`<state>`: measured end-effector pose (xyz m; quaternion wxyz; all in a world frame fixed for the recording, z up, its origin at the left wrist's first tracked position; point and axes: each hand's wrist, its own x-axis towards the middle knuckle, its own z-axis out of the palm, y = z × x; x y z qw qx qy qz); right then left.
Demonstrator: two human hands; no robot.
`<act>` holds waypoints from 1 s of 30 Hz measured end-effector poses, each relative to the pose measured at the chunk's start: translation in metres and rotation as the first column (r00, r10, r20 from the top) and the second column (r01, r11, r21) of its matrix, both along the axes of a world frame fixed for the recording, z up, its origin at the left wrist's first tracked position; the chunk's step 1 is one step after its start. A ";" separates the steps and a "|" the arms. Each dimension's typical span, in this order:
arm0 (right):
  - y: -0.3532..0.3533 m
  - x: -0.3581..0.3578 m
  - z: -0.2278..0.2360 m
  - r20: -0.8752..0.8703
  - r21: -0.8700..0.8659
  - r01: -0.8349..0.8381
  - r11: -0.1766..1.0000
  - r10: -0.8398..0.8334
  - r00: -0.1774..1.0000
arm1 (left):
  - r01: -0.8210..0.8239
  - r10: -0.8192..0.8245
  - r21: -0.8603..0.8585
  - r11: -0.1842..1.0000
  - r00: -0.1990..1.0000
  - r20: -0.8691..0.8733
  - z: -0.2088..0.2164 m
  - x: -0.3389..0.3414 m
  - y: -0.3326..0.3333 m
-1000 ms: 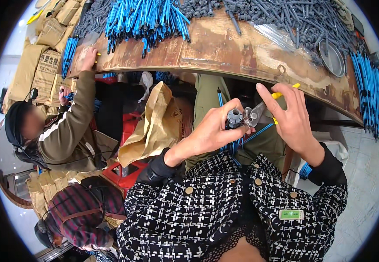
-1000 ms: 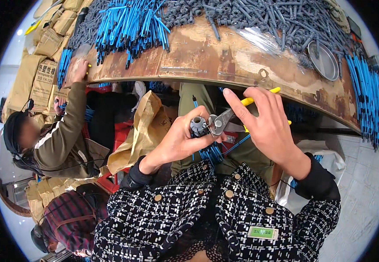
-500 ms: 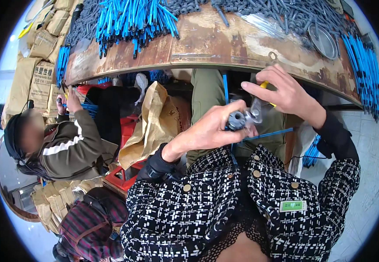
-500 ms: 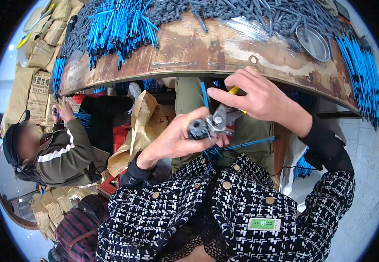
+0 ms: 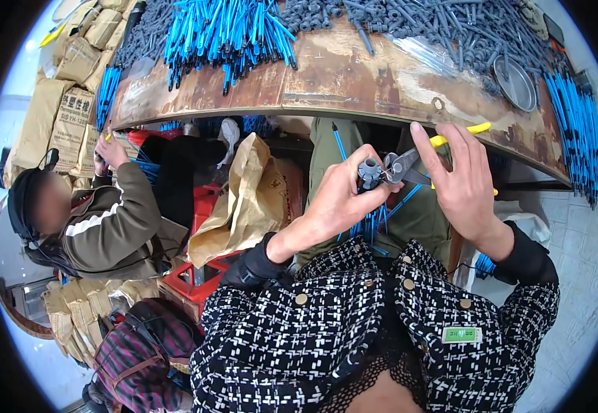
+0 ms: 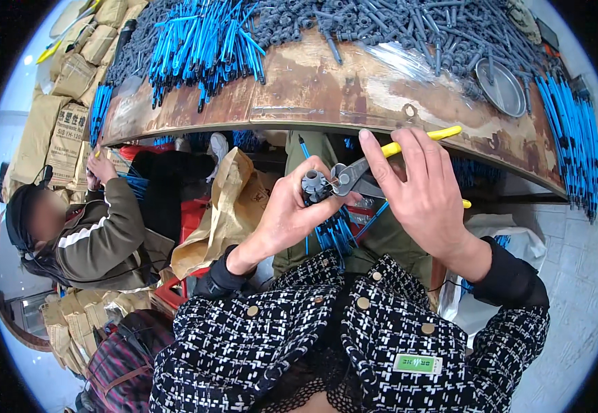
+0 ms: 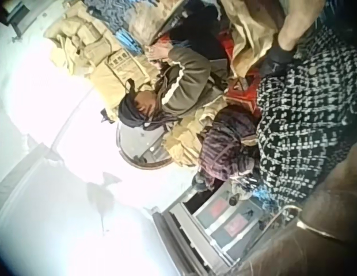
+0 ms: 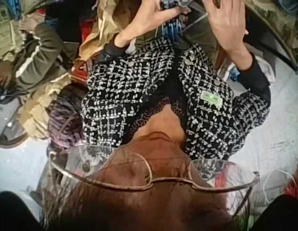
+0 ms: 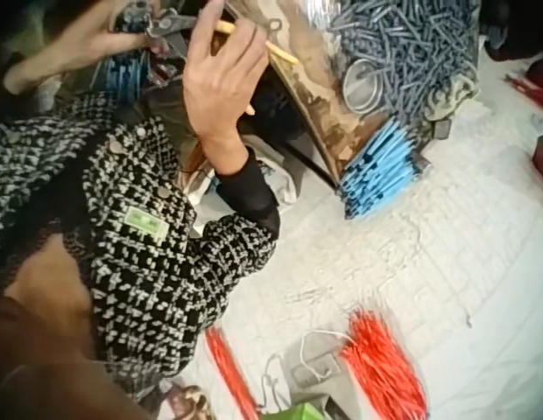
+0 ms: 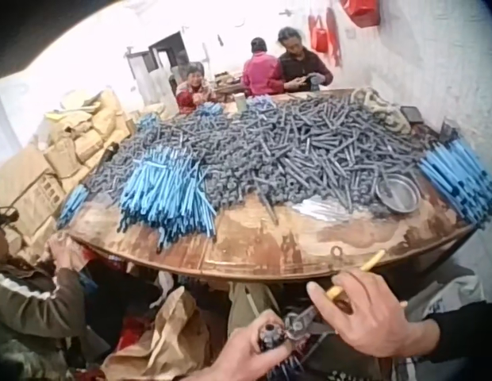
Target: The person inserts blue rods into a black circular hub, uses pliers to crimp a central component, and secures the bundled rods with a red rubber band. The person then places the bundled unit into a white bin.
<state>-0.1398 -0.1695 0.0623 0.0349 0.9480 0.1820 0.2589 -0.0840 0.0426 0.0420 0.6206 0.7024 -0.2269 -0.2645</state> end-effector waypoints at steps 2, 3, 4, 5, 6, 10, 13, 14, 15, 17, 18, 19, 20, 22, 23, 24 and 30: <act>0.002 -0.002 0.000 -0.002 0.014 0.002 1.000 -0.002 1.000 | -0.022 0.022 0.022 1.000 1.000 0.001 0.002 0.000 -0.001; 0.003 -0.004 -0.001 -0.018 0.016 0.011 1.000 -0.011 1.000 | -0.026 0.025 0.021 0.999 0.999 0.019 0.006 0.000 -0.001; 0.003 -0.004 -0.002 -0.035 0.017 0.022 1.000 -0.021 0.999 | -0.028 0.027 0.019 0.999 0.999 0.037 0.007 0.001 -0.002; 0.004 -0.004 -0.001 -0.032 0.018 0.021 1.000 -0.020 0.999 | -0.029 0.028 0.020 0.999 0.999 0.040 0.005 0.000 -0.002; 0.005 -0.003 0.001 -0.045 0.035 0.014 0.999 -0.012 0.999 | -0.047 0.047 0.002 0.999 0.997 0.056 0.002 0.000 -0.003; 0.005 0.000 0.000 -0.179 0.049 0.002 0.999 0.007 0.984 | -0.085 0.086 -0.049 0.995 0.996 0.021 0.000 0.001 -0.002; -0.001 0.001 0.000 -0.134 0.033 -0.097 0.995 0.100 0.986 | -0.046 0.046 0.008 0.999 0.999 0.022 0.001 0.005 0.003; -0.005 0.000 0.002 -0.131 0.038 -0.103 0.994 0.107 0.986 | -0.052 0.052 0.014 0.999 0.998 0.025 0.003 0.005 0.004; -0.013 -0.001 0.008 -0.176 0.016 -0.170 0.985 0.171 0.970 | -0.017 0.015 0.037 0.999 0.998 0.068 0.005 0.005 0.004; -0.024 -0.003 0.023 -0.187 -0.039 -0.289 0.956 0.277 0.942 | 0.026 -0.034 0.083 0.996 0.994 0.104 0.003 0.006 0.005; -0.025 -0.002 0.028 -0.308 0.060 -0.321 0.945 0.323 0.895 | 0.061 -0.063 0.013 0.998 0.989 0.136 -0.004 0.005 0.006; -0.027 -0.003 0.034 -0.426 0.157 -0.330 0.931 0.365 0.828 | 0.107 -0.096 -0.063 0.992 0.982 0.162 -0.009 0.004 0.007; -0.025 0.004 0.044 -0.764 0.442 -0.048 0.896 0.403 0.503 | 0.124 -0.122 -0.011 0.992 0.983 0.139 -0.005 0.005 0.007; -0.021 -0.001 0.034 -0.672 0.425 0.706 0.566 0.720 -0.173 | 0.183 -0.187 0.036 0.982 0.971 0.150 -0.004 0.004 0.010; -0.011 -0.010 0.033 -0.726 0.494 0.669 0.555 0.687 -0.034 | 0.214 -0.226 0.087 0.973 0.960 0.163 -0.005 0.004 0.011; -0.013 -0.017 0.027 -0.761 0.637 0.477 0.606 0.593 0.262 | 0.213 -0.210 -0.023 0.977 0.974 0.081 -0.013 0.005 0.013; -0.017 -0.019 0.019 -0.415 0.503 -0.087 0.860 0.328 0.849 | -0.051 -0.022 -0.277 0.959 0.967 -0.254 -0.016 0.000 0.002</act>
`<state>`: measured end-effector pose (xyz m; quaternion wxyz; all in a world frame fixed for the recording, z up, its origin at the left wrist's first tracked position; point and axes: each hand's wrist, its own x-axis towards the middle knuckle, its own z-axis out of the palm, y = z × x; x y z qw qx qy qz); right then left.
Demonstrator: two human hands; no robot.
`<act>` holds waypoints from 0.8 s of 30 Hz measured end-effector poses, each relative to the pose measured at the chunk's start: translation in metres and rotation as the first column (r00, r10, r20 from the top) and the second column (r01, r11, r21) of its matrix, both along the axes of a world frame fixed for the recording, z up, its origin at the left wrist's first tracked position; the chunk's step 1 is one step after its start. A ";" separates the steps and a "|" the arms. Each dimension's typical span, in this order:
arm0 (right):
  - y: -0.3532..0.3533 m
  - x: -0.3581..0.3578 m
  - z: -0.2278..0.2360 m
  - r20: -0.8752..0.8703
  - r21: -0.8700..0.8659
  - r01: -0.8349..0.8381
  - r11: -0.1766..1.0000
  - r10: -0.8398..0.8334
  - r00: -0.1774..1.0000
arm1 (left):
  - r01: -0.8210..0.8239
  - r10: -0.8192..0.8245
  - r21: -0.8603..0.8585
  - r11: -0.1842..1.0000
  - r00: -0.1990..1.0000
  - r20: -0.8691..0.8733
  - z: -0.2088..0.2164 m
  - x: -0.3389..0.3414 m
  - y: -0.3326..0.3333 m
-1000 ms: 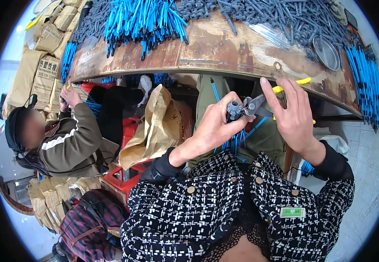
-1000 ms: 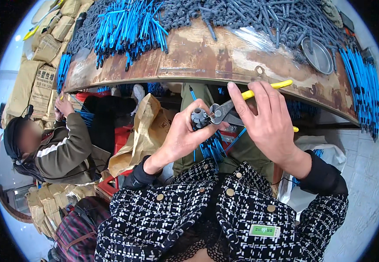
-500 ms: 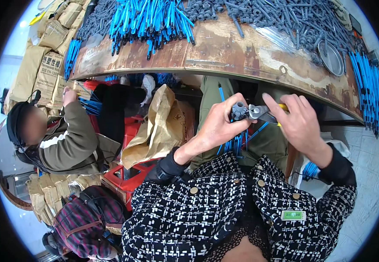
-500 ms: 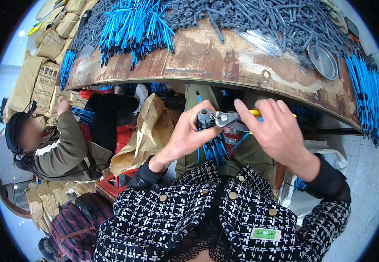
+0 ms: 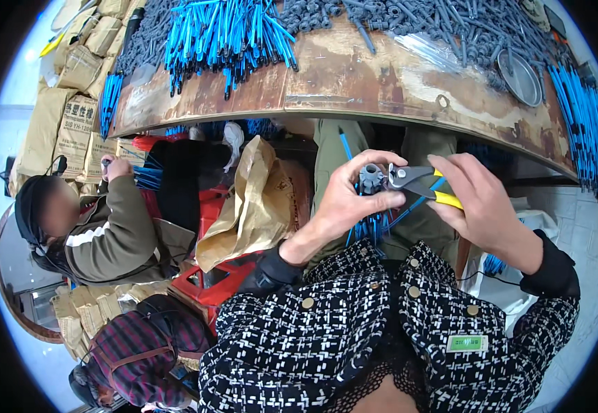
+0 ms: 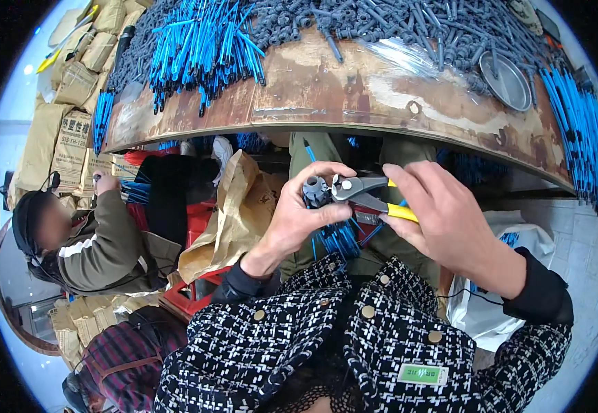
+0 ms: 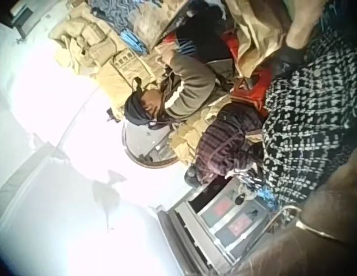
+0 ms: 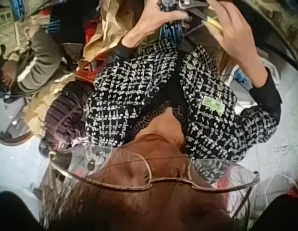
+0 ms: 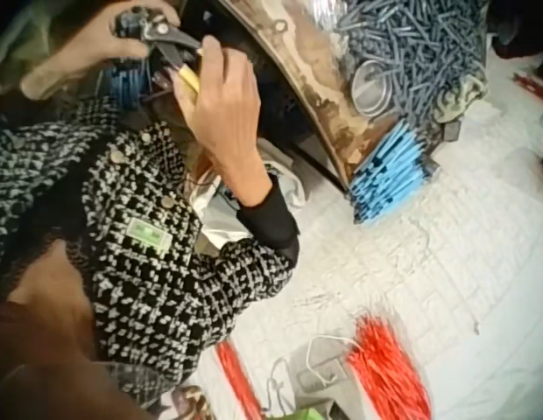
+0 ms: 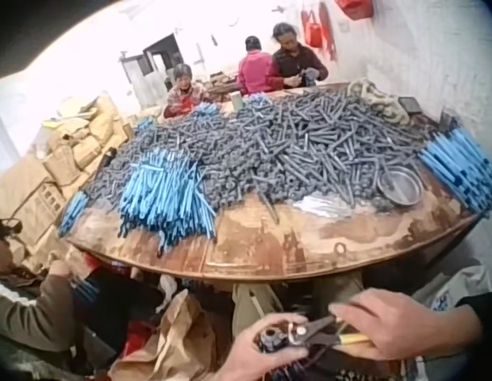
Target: The person inserts blue rods into a black circular hub, uses pliers to crimp a central component, and secures the bundled rods with a red rubber band. The person then places the bundled unit into a white bin.
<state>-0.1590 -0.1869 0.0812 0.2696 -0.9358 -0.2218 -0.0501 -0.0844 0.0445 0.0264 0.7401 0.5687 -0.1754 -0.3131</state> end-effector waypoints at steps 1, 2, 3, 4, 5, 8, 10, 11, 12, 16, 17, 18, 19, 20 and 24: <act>-0.001 0.000 0.003 0.128 -0.161 0.002 0.987 0.018 0.992 | -0.100 0.095 0.081 0.992 0.994 0.061 -0.003 -0.002 -0.003; -0.001 0.000 0.007 0.072 -0.148 -0.007 0.989 0.018 0.997 | -0.060 0.056 0.059 0.996 0.995 0.077 -0.003 -0.002 -0.002; -0.004 0.001 0.011 0.069 -0.145 -0.006 0.989 0.016 0.997 | -0.059 0.054 0.062 0.996 0.996 0.074 -0.001 -0.001 -0.002; -0.006 0.007 0.010 -0.239 0.039 -0.066 0.997 0.074 0.968 | -0.016 0.010 0.092 0.996 0.998 0.070 0.000 -0.002 0.004; -0.010 0.010 0.017 -0.512 0.206 -0.051 0.977 0.152 0.846 | 0.048 -0.054 0.100 0.994 0.996 0.066 0.000 -0.002 0.006; -0.008 0.007 0.014 -0.908 0.409 0.379 0.830 0.413 0.073 | 0.103 -0.107 0.037 0.994 0.986 0.130 -0.010 -0.003 0.006; 0.002 -0.008 0.008 -0.817 0.271 0.119 0.955 0.163 0.553 | 0.132 -0.132 0.002 0.991 0.987 0.097 -0.013 -0.004 0.005; 0.000 -0.007 0.004 -0.818 0.275 0.115 0.955 0.169 0.550 | 0.127 -0.127 0.006 0.992 0.988 0.093 -0.011 -0.004 0.004; -0.002 -0.007 -0.001 -0.471 0.151 0.031 0.988 0.044 0.881 | 0.042 -0.047 0.069 0.997 0.997 0.065 -0.008 -0.004 0.000; -0.011 0.012 0.000 -0.196 0.089 -0.060 0.994 0.077 0.978 | -0.040 0.037 0.108 0.993 0.999 0.032 -0.010 0.002 0.000; -0.012 0.013 0.006 -0.506 0.265 -0.026 0.964 0.162 0.847 | 0.037 -0.036 0.086 0.996 0.999 -0.010 -0.011 0.003 0.004; -0.011 0.022 0.019 -0.715 0.349 -0.003 0.937 0.268 0.645 | 0.102 -0.101 0.055 0.993 0.995 -0.021 -0.011 0.007 0.007; -0.013 0.017 0.017 -0.913 0.405 0.375 0.834 0.387 0.126 | 0.113 -0.112 0.049 0.992 0.993 -0.022 -0.012 0.009 0.006; -0.009 0.014 0.018 -0.934 0.350 0.409 0.843 0.347 0.084 | 0.146 -0.146 0.031 0.989 0.989 0.019 -0.015 0.011 0.005; -0.008 0.003 0.005 -0.473 0.164 0.123 0.979 -0.032 0.881 | -0.001 -0.010 0.092 0.996 0.992 0.124 -0.018 0.003 0.002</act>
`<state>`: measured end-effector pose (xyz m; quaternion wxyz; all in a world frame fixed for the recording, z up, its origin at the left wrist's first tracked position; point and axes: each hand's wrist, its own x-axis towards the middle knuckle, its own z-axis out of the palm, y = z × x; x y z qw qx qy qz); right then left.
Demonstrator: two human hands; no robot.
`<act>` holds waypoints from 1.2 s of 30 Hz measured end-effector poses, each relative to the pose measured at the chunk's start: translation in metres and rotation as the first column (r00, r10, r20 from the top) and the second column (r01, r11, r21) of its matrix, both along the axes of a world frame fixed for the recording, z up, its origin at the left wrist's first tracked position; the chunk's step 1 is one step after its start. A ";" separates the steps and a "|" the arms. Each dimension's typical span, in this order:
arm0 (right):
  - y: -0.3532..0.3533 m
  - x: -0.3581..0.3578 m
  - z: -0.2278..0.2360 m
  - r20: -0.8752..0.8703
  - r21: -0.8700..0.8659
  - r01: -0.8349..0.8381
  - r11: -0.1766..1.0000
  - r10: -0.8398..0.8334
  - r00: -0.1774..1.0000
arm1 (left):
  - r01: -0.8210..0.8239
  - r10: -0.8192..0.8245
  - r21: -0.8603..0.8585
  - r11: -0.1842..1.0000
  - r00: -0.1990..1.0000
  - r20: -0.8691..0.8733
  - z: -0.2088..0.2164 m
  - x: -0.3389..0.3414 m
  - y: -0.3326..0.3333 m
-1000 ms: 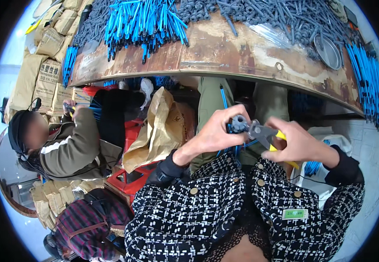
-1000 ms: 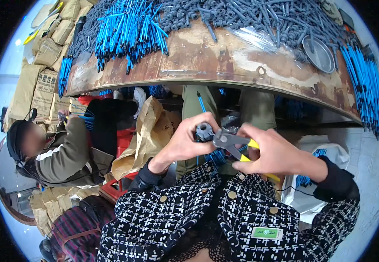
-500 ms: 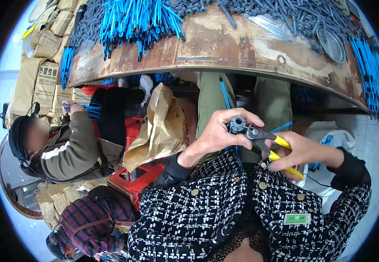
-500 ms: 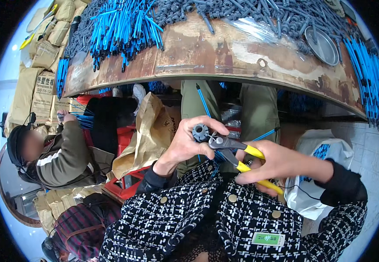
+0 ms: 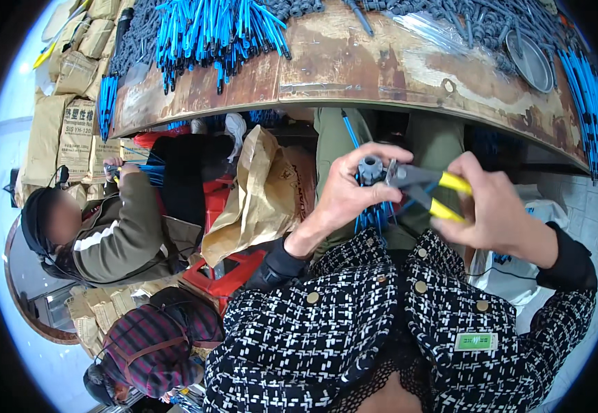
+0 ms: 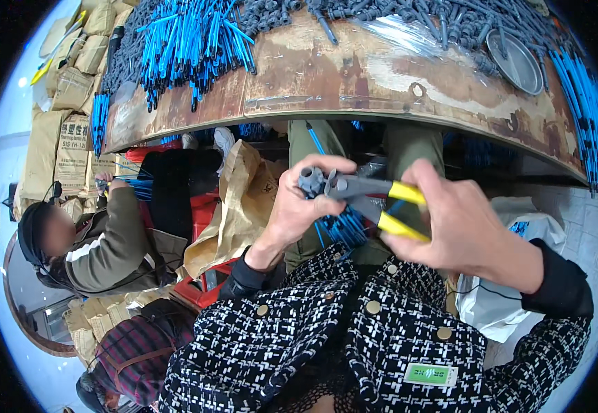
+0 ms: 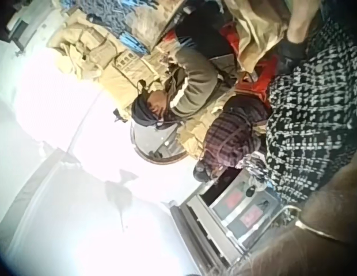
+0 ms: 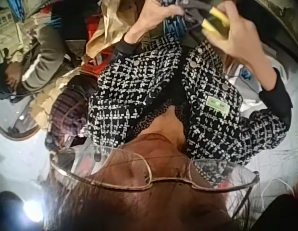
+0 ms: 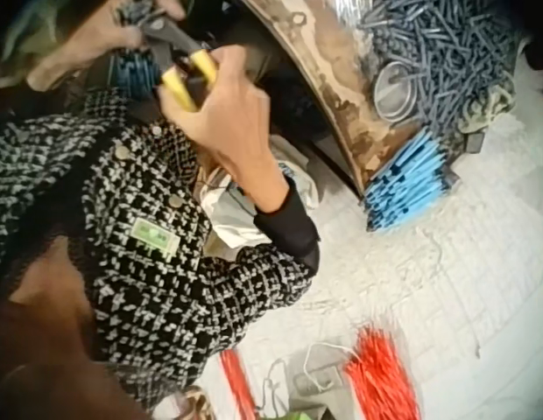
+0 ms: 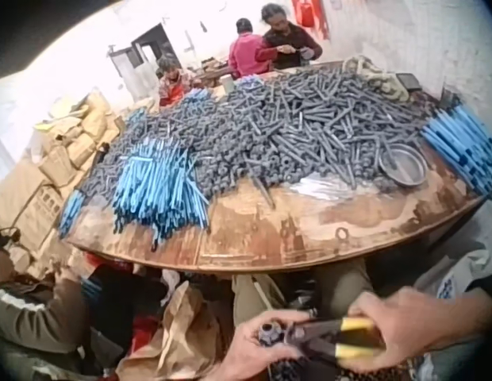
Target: The person inserts blue rods into a black circular hub, uses pliers to crimp a central component, and secures the bundled rods with a red rubber band. The person then places the bundled unit into a white bin.
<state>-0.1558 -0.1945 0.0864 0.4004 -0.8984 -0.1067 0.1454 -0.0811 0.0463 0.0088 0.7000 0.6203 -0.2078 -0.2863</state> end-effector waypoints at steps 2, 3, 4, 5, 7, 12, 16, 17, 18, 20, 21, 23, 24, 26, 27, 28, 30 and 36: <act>-0.002 0.005 -0.012 0.482 -0.218 0.045 0.975 0.067 0.873 | -0.178 0.172 0.040 0.983 0.979 0.113 0.007 -0.005 -0.012; -0.003 0.007 -0.010 0.565 -0.296 0.087 0.951 0.100 0.819 | -0.163 0.158 0.040 0.986 0.981 0.112 0.005 -0.004 -0.013; -0.003 0.011 -0.004 0.563 -0.294 0.095 0.951 0.092 0.821 | -0.152 0.151 0.006 0.988 0.986 0.069 0.001 -0.003 -0.010; -0.007 0.014 0.006 0.033 -0.062 -0.009 0.998 0.011 0.999 | -0.142 0.143 -0.024 0.990 0.989 0.025 -0.002 -0.004 -0.008; -0.013 0.018 0.015 -0.515 0.203 0.046 0.978 0.067 0.854 | -0.068 0.067 -0.073 0.995 0.998 -0.019 -0.004 -0.001 -0.007; -0.021 0.012 0.014 -0.851 0.372 0.233 0.898 0.230 0.472 | 0.164 -0.165 0.018 0.986 0.986 0.030 0.002 -0.003 -0.003; -0.014 -0.002 0.032 -0.725 0.269 0.203 0.942 0.059 0.686 | 0.156 -0.167 0.111 0.981 0.981 0.097 0.009 -0.004 -0.010; -0.016 -0.001 0.036 -0.710 0.242 0.169 0.955 0.055 0.702 | 0.152 -0.169 0.143 0.978 0.979 0.112 0.012 -0.006 -0.011; -0.020 0.007 0.045 -0.730 0.188 0.133 0.973 0.048 0.681 | 0.143 -0.161 0.147 0.979 0.981 0.113 0.017 -0.006 -0.014; -0.025 0.003 0.043 -0.548 0.164 -0.022 0.986 0.110 0.829 | 0.160 -0.182 0.196 0.967 0.978 0.101 0.025 -0.007 -0.023; -0.023 0.003 0.045 -0.501 0.131 -0.060 0.990 0.119 0.858 | 0.170 -0.191 0.194 0.966 0.977 0.098 0.025 -0.009 -0.022; -0.016 0.006 0.041 -0.444 0.093 -0.116 0.989 0.145 0.884 | 0.107 -0.109 0.100 0.989 0.994 0.019 0.022 -0.007 -0.013; -0.012 0.000 0.026 -0.480 0.150 -0.028 0.988 0.098 0.872 | 0.089 -0.090 0.030 0.996 0.995 0.037 0.019 -0.004 -0.014; -0.011 -0.013 -0.002 -0.508 0.193 0.059 0.979 0.049 0.860 | 0.049 -0.048 -0.020 0.999 0.997 0.056 0.005 -0.004 -0.016; -0.012 -0.020 -0.015 -0.439 0.269 0.095 0.958 0.034 0.898 | -0.006 0.009 -0.060 0.998 0.999 0.038 0.001 -0.008 -0.018; -0.009 -0.021 -0.021 -0.373 0.354 0.117 0.928 0.026 0.927 | -0.078 0.080 -0.092 0.993 0.997 0.016 -0.003 -0.013 -0.015; -0.006 -0.020 -0.022 -0.371 0.318 0.113 0.941 0.014 0.929 | -0.124 0.126 -0.063 0.990 0.992 0.024 -0.001 -0.015 -0.005; 0.005 -0.028 -0.020 -0.072 0.271 -0.002 0.963 0.023 0.997 | -0.077 0.078 -0.007 0.997 0.995 0.069 0.001 -0.010 0.005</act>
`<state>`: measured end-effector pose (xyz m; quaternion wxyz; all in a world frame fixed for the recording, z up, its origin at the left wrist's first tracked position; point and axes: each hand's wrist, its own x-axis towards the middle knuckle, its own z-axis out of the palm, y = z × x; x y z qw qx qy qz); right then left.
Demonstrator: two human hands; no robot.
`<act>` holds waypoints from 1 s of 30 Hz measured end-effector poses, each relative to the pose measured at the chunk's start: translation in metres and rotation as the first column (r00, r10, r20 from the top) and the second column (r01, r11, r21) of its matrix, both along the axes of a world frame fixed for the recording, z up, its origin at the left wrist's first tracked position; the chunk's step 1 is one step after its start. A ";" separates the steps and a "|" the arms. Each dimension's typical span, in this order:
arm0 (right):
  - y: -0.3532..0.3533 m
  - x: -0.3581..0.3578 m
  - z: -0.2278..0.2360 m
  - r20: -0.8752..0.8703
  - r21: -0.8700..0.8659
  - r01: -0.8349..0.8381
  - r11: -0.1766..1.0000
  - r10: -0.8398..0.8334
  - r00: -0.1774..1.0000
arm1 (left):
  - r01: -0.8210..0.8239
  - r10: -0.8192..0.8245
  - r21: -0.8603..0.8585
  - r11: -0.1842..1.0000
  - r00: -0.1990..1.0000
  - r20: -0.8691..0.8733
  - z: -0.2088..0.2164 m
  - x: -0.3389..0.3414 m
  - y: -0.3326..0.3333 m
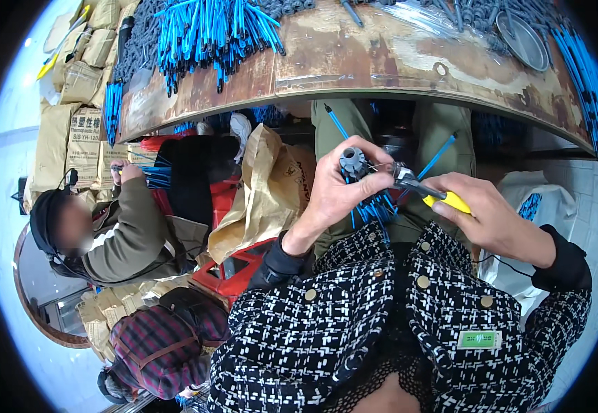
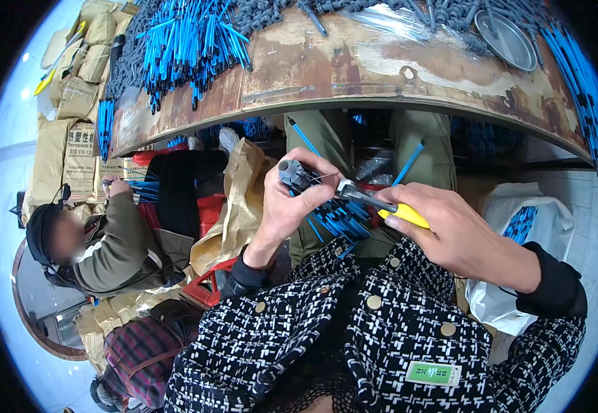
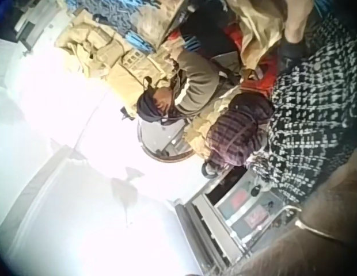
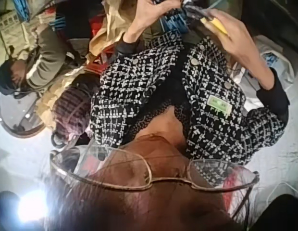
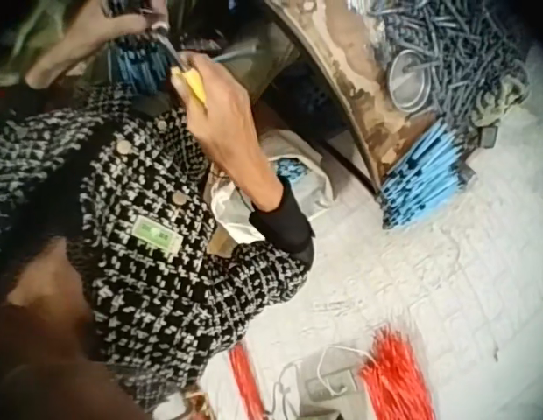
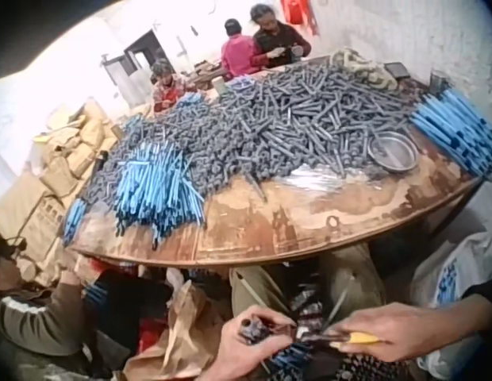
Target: The person inserts blue rods into a black circular hub, uses pliers to crimp a central component, and secures the bundled rods with a red rubber band. The person then places the bundled unit into a white bin.
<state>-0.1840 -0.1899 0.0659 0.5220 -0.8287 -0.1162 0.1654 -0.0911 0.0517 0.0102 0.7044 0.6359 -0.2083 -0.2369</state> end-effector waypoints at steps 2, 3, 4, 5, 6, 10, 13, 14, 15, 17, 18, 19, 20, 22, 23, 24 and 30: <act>0.004 0.000 -0.003 0.029 -0.002 -0.006 1.000 0.006 1.000 | 0.039 -0.039 0.006 0.999 0.998 0.045 -0.002 0.003 0.003; 0.005 0.000 -0.004 0.058 -0.002 -0.010 1.000 0.011 0.998 | 0.078 -0.079 0.017 0.997 0.993 0.089 -0.003 0.005 0.003; 0.006 0.001 -0.002 0.059 -0.002 -0.013 1.000 0.013 0.998 | 0.075 -0.076 0.017 0.997 0.993 0.091 -0.004 0.004 0.004; 0.007 0.002 0.000 0.047 -0.019 -0.031 0.999 0.032 0.998 | 0.088 -0.089 0.014 0.996 0.993 0.072 -0.007 0.004 0.003; 0.008 0.004 0.002 0.033 -0.036 -0.047 0.998 0.049 0.998 | 0.102 -0.103 0.010 0.995 0.993 0.053 -0.008 0.004 0.003; 0.009 0.009 0.011 0.027 -0.019 -0.040 0.999 0.040 0.999 | 0.128 -0.127 -0.022 0.992 0.992 0.007 -0.008 0.004 0.004; 0.008 0.011 0.012 0.150 -0.171 -0.072 0.983 0.098 0.984 | 0.134 -0.131 0.035 0.990 0.989 -0.064 -0.003 0.007 0.005; 0.007 0.011 0.009 0.206 -0.225 -0.068 0.972 0.116 0.972 | 0.169 -0.166 0.031 0.985 0.982 -0.085 -0.001 0.009 0.004; 0.006 0.011 0.007 0.260 -0.279 -0.061 0.959 0.136 0.956 | 0.204 -0.200 0.026 0.979 0.974 -0.107 0.000 0.010 0.004; 0.004 0.019 0.021 -0.240 -0.029 -0.171 0.985 0.159 0.958 | 0.193 -0.193 0.022 0.981 0.981 0.000 -0.001 0.010 0.006; 0.003 0.022 0.026 -0.658 0.241 -0.136 0.961 0.265 0.705 | 0.272 -0.271 0.061 0.960 0.962 -0.031 0.002 0.012 0.008; 0.006 0.011 0.017 -0.616 0.216 -0.078 0.973 0.197 0.762 | 0.367 -0.362 0.089 0.926 0.930 -0.062 0.005 0.014 0.006; 0.009 0.002 0.005 -0.569 0.197 -0.032 0.980 0.141 0.810 | 0.388 -0.383 0.060 0.920 0.921 -0.075 0.001 0.015 0.006; 0.009 -0.003 0.010 -0.153 -0.161 -0.019 0.987 -0.006 0.988 | 0.353 -0.347 0.053 0.934 0.933 -0.096 0.005 0.015 0.001; 0.006 -0.003 0.017 -0.016 -0.278 0.040 0.960 -0.046 0.999 | 0.312 -0.305 0.055 0.948 0.945 -0.115 0.012 0.013 -0.002; 0.001 -0.007 0.001 0.402 -0.361 0.164 0.918 -0.006 0.916 | 0.232 -0.224 0.054 0.971 0.966 -0.129 0.021 0.008 -0.008; -0.003 0.012 0.035 -0.339 -0.072 -0.158 0.985 0.124 0.933 | 0.322 -0.316 0.058 0.945 0.944 -0.099 0.010 0.011 -0.002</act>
